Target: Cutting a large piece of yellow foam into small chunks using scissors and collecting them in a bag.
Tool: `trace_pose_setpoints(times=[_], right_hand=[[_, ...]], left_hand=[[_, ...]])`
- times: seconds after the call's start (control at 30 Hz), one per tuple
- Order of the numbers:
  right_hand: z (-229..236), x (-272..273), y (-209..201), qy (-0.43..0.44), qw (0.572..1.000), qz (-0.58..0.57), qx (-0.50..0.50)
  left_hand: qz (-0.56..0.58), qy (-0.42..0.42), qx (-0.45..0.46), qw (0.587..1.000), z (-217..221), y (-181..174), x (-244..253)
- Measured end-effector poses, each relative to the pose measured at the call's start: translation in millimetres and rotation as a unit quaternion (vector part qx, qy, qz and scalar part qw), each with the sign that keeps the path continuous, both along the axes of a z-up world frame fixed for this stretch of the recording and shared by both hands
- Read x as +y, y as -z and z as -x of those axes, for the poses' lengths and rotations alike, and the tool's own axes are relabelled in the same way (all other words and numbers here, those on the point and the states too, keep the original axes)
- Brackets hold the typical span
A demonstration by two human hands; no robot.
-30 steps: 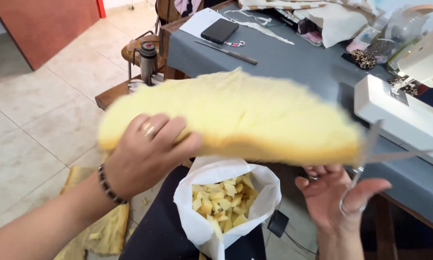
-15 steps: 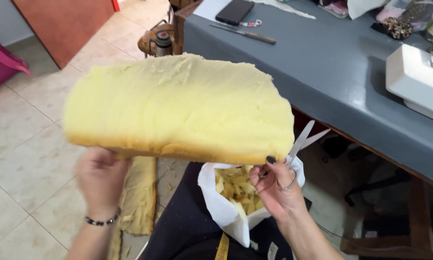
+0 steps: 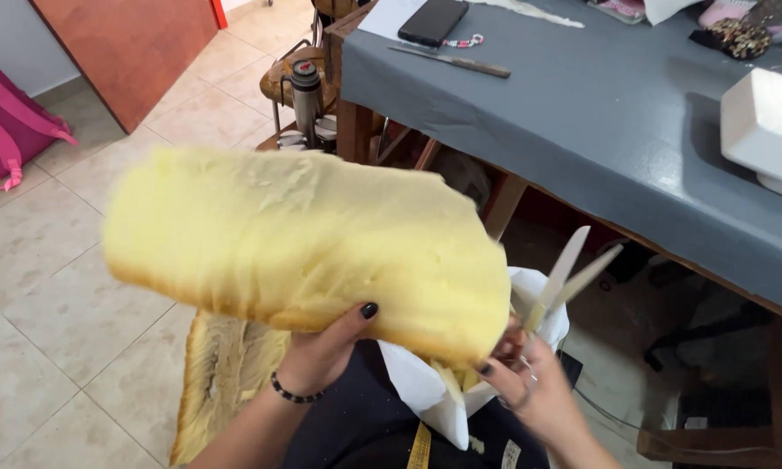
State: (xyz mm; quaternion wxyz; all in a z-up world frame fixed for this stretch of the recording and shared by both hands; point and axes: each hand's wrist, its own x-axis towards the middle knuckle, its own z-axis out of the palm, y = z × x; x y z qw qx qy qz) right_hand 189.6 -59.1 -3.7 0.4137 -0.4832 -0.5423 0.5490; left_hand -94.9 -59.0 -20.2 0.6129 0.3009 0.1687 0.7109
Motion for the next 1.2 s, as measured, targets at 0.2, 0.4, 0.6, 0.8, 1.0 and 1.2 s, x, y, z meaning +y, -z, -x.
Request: trace_pose_setpoints(times=[0.2, 0.4, 0.6, 0.8, 1.0, 1.2], right_hand=[[-57, -21, -31, -0.11, 0.907, -0.119, -0.388], [-45, -41, -34, -0.253, 0.894, -0.12, -0.349], [-46, -43, -35, -0.27, 0.842, -0.103, -0.455], [-59, -47, 1, -0.185, 0.873, -0.21, -0.4], [-64, -34, -13, -0.22, 0.854, -0.13, -0.452], [-46, -8, -31, -0.28, 0.838, -0.145, -0.444]], left_hand=[[0.066, 0.007, 0.329, 0.942, 41, 45, -14], [0.084, 0.02, 0.423, 0.902, 43, 47, -27], [-0.052, 0.073, 0.497, 0.863, 53, 38, -18], [-0.083, 0.088, 0.503, 0.856, 59, 18, -15], [-0.159, 0.141, 0.517, 0.829, 59, 31, -2], [-0.118, 0.225, 0.481, 0.839, 41, 31, 8]])
